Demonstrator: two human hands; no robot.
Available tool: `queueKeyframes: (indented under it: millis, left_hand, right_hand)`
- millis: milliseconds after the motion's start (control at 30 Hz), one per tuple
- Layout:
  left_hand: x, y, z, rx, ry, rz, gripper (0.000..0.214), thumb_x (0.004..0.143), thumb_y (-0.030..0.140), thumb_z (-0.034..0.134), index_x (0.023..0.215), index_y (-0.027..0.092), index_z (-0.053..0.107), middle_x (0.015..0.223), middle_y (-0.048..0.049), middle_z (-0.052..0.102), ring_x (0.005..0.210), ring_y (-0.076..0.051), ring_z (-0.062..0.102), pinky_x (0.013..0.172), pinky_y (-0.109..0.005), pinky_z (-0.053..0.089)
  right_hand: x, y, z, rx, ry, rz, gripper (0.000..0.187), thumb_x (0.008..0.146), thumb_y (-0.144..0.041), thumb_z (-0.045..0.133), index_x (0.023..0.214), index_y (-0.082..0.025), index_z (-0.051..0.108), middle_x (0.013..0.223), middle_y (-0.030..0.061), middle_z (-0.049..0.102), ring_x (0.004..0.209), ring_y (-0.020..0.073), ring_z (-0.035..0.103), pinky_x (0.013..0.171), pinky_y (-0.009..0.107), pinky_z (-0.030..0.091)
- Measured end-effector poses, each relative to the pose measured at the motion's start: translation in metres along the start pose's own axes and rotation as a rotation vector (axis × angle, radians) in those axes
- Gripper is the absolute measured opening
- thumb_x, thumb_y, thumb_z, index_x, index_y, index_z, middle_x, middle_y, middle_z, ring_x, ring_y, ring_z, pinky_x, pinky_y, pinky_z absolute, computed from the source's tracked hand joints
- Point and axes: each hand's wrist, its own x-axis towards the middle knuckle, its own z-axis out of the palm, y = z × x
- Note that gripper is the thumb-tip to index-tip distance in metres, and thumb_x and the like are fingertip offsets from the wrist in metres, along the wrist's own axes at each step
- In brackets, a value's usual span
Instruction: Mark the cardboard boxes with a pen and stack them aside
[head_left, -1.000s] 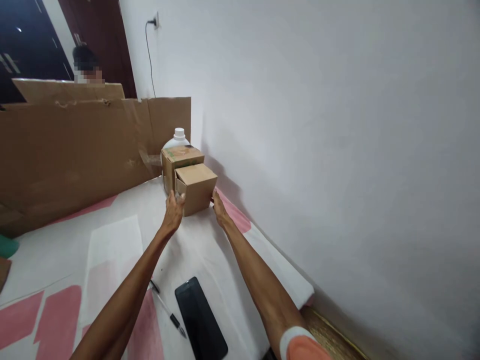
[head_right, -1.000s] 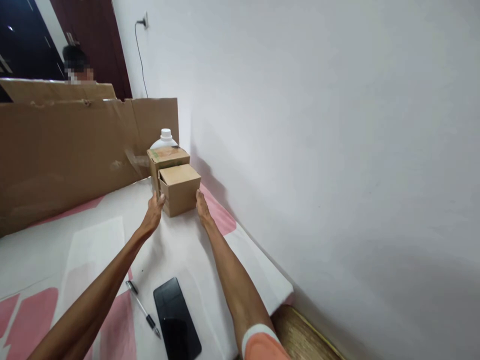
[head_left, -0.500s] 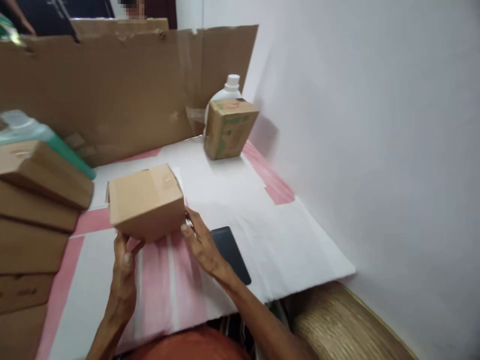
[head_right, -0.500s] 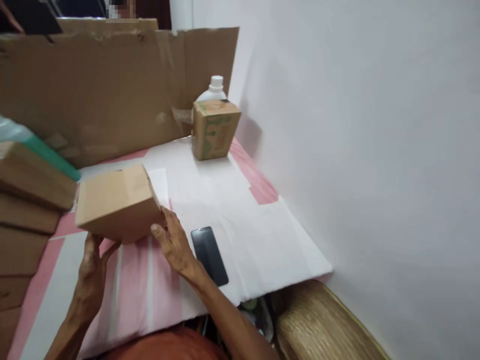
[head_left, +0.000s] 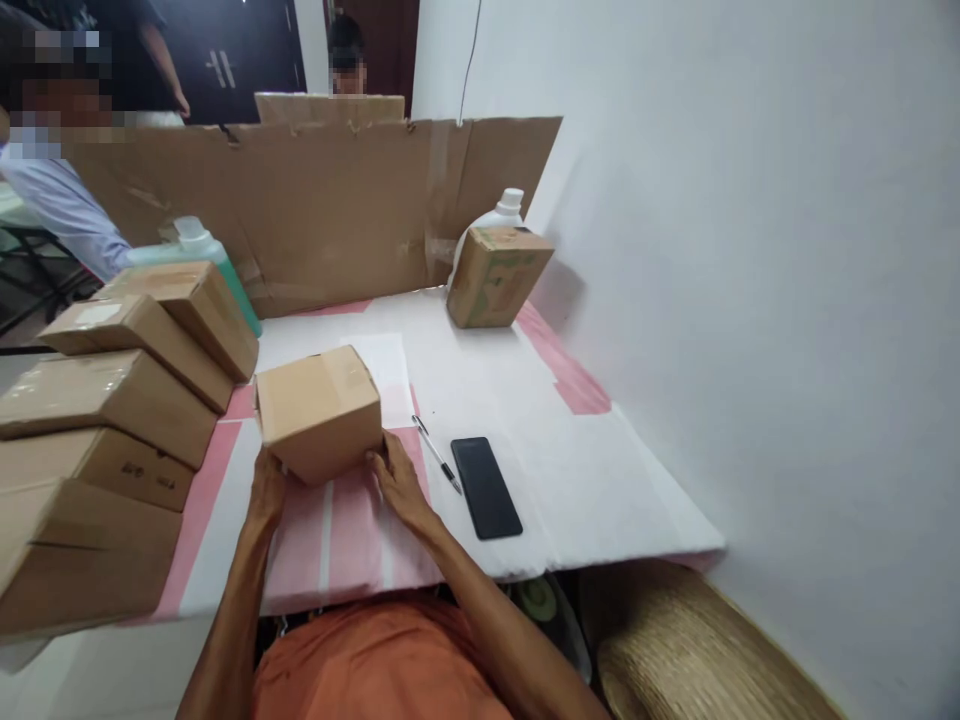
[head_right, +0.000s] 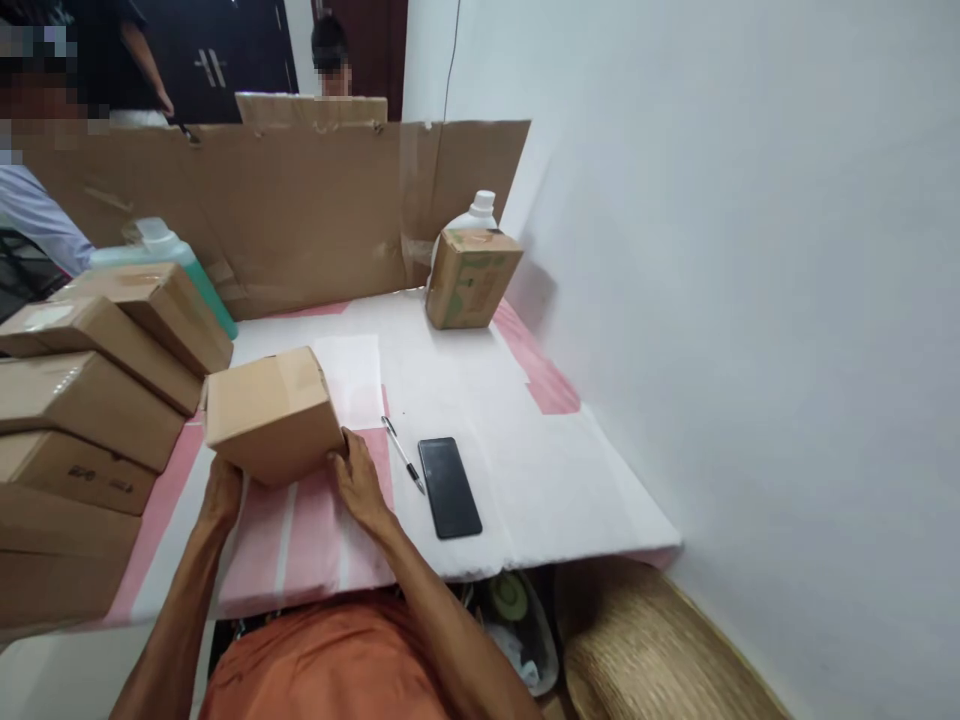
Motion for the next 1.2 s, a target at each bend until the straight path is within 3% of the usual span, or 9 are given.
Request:
queueKeyframes:
  millis: [133,233,400,533,667,867,933,1033,1200]
  left_hand:
    - [-0.037,0.017,-0.019,0.061,-0.012,0.01,0.072,0.1,0.076,0.046,0.145,0.023,0.066,0.144,-0.0162,0.069,0.137,-0.035,0.062,0.124,-0.059,0.043]
    - [-0.076,0.035,-0.038,0.136,-0.029,0.071,0.069,0.097,0.071,0.06,0.148,0.024,0.064,0.137,-0.0138,0.072,0.124,-0.032,0.069,0.115,-0.054,0.052]
    - [-0.107,0.06,-0.042,0.24,-0.005,0.176,0.068,0.099,0.06,0.065,0.157,0.024,0.057,0.113,-0.0088,0.072,0.095,-0.026,0.07,0.094,-0.046,0.06]
    - [-0.107,0.068,-0.037,0.277,-0.051,0.242,0.059,0.104,0.056,0.059,0.153,0.023,0.061,0.116,-0.01,0.071,0.1,-0.025,0.069,0.097,-0.043,0.058]
    - [-0.102,0.074,-0.038,0.273,-0.117,0.232,0.061,0.105,0.058,0.055,0.153,0.021,0.061,0.112,-0.0096,0.069,0.1,-0.026,0.068,0.096,-0.042,0.057]
    - [-0.086,0.089,-0.049,0.252,-0.108,0.283,0.077,0.098,0.075,0.054,0.154,0.022,0.059,0.131,-0.012,0.069,0.108,-0.029,0.067,0.1,-0.044,0.055]
    - [-0.079,0.094,-0.052,0.249,-0.046,0.257,0.074,0.096,0.077,0.057,0.142,0.02,0.065,0.128,-0.0116,0.071,0.105,-0.028,0.068,0.099,-0.042,0.054]
    - [-0.073,0.098,-0.055,0.239,0.079,0.167,0.058,0.095,0.073,0.061,0.116,0.02,0.072,0.107,-0.007,0.075,0.095,-0.025,0.069,0.092,-0.038,0.055]
    - [-0.076,0.101,-0.056,0.241,0.16,0.048,0.05,0.095,0.072,0.057,0.092,0.023,0.068,0.085,-0.0018,0.071,0.083,-0.022,0.067,0.081,-0.033,0.056]
  right_hand:
    - [-0.006,-0.001,-0.009,0.092,-0.023,0.046,0.052,0.1,-0.066,0.057,0.124,-0.021,0.07,0.118,0.0093,0.073,0.109,0.0265,0.067,0.096,0.042,0.057]
    - [-0.016,-0.006,-0.014,0.147,-0.056,0.1,0.057,0.1,-0.074,0.055,0.112,-0.02,0.071,0.1,0.0047,0.072,0.092,0.0215,0.065,0.076,0.033,0.057]
    - [-0.032,-0.019,-0.014,0.158,-0.032,0.14,0.067,0.097,-0.08,0.057,0.128,-0.022,0.071,0.116,0.0084,0.074,0.108,0.0253,0.067,0.085,0.037,0.058]
    - [-0.044,-0.024,-0.019,0.155,-0.027,0.184,0.074,0.096,-0.083,0.055,0.139,-0.024,0.07,0.125,0.0113,0.075,0.105,0.0267,0.069,0.08,0.037,0.058]
    - [-0.051,-0.027,-0.026,0.265,-0.076,0.262,0.084,0.097,-0.09,0.044,0.131,-0.02,0.075,0.091,0.0065,0.072,0.073,0.0207,0.065,0.06,0.031,0.05]
    - [-0.051,-0.062,-0.039,0.394,-0.124,0.163,0.087,0.094,-0.093,0.045,0.116,-0.016,0.077,0.069,0.0007,0.06,0.061,0.0166,0.059,0.055,0.028,0.044]
    - [-0.052,-0.081,-0.044,0.385,-0.139,0.108,0.08,0.095,-0.089,0.05,0.114,-0.016,0.076,0.069,0.0003,0.061,0.059,0.0161,0.059,0.055,0.029,0.043]
    - [-0.055,-0.105,-0.049,0.41,-0.152,0.013,0.064,0.098,-0.079,0.06,0.115,-0.02,0.074,0.08,0.0014,0.066,0.061,0.0153,0.06,0.056,0.029,0.044]
    - [-0.057,-0.115,-0.05,0.281,-0.158,-0.049,0.051,0.092,-0.069,0.075,0.115,-0.023,0.074,0.079,-0.0014,0.063,0.066,0.0156,0.055,0.06,0.029,0.043]
